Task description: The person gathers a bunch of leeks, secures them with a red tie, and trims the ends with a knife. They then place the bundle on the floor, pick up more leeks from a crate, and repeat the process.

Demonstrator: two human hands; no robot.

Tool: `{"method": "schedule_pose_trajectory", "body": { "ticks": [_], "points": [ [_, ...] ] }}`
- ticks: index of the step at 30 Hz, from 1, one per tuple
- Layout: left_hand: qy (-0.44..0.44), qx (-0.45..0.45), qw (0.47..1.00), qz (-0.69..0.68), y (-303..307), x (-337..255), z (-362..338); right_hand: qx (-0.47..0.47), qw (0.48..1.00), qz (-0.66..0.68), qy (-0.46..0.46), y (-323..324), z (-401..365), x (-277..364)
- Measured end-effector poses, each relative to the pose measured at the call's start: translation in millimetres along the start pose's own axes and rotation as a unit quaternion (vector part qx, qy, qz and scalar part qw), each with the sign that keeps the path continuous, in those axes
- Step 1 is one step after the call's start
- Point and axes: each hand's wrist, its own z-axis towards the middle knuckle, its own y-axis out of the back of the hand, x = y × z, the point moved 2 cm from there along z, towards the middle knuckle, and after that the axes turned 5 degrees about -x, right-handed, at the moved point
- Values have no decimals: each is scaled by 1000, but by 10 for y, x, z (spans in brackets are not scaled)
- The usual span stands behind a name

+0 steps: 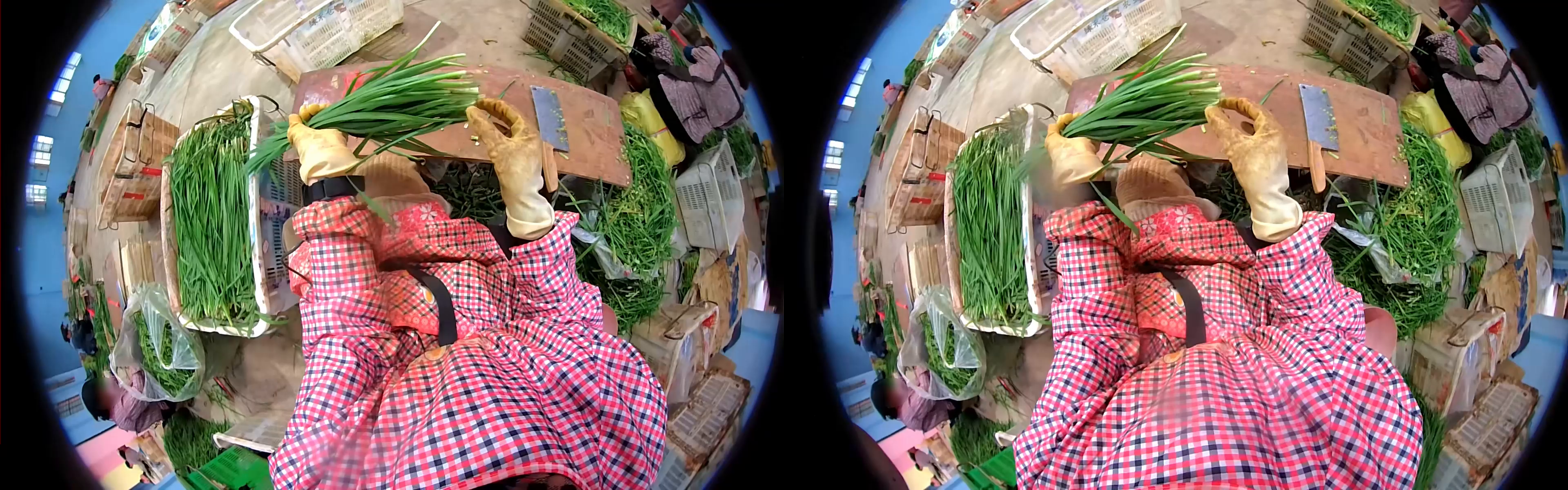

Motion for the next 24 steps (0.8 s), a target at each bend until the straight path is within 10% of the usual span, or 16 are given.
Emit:
{"method": "schedule_pose_trajectory", "body": {
  "ticks": [5, 10, 14, 24],
  "points": [
    [24, 20, 995, -97, -78, -45, -153, -49, 993, 104, -26, -89, -131, -132],
    [13, -7, 999, -31, -69, 21, -261, -163, 895, -243, 337, -36, -146, 34],
    [18, -4, 999, -27, -15, 45, -221, -81, 994, -17, 71, -33, -80, -115],
    [21, -20, 999, -42, 0, -4, -242, -11, 985, 146, -86, -99, 36, -271]
  ]
}}
